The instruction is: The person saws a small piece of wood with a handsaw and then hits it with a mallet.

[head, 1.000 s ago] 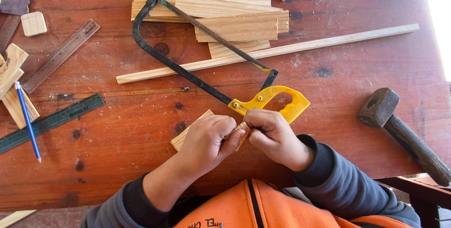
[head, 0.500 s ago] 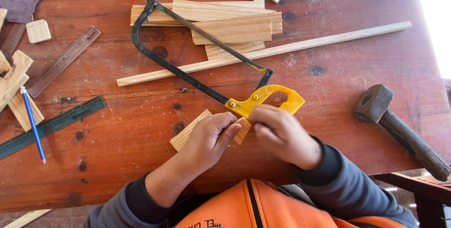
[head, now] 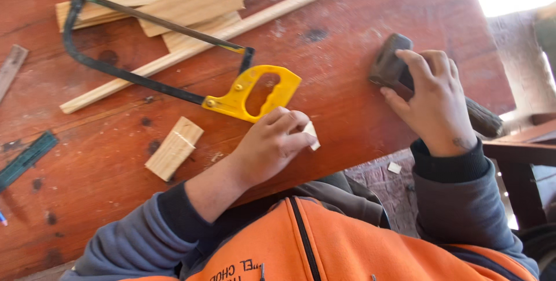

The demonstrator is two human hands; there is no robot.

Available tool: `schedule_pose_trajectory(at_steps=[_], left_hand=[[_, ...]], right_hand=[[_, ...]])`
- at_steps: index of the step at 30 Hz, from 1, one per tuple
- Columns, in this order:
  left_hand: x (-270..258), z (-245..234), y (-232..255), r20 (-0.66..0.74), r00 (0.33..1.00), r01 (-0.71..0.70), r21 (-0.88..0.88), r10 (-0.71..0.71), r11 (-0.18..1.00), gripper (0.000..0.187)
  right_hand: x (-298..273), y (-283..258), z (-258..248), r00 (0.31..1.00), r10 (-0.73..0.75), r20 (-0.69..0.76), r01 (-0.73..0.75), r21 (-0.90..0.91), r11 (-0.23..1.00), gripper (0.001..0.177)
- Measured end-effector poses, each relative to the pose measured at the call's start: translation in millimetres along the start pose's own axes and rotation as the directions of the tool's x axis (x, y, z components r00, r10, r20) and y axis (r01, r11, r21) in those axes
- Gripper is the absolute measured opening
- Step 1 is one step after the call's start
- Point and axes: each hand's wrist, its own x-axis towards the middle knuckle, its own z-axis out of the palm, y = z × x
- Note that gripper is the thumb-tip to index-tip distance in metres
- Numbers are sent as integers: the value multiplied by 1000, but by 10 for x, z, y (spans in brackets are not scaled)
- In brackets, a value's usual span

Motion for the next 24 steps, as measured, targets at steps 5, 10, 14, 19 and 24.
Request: schedule_pose_trajectory(at_steps=[5, 10, 14, 19, 24], left_hand=[[-150, 137, -27, 171, 983, 61, 58, -70, 996, 32], [-88, -12, 44, 155, 982, 47, 348, -107, 936, 39], [41, -21, -18, 207, 973, 17, 385, -104, 923, 33], [186, 383, 18, 196, 977, 29, 266, -83, 963, 30], [466, 865, 165, 159, 987, -58, 256, 17, 965, 23]], right_hand=[[-27, 202, -62, 997, 32, 64, -33, 12, 999, 68], [1, 382, 32, 992, 39, 116, -46, 55, 997, 76], [-61, 315, 50, 998, 47, 35, -44, -68, 997, 81], [-613, 170, -199, 981, 154, 117, -173, 174, 969, 79], [-1359, 46, -594, 896, 220, 387, -342, 282, 896, 58]])
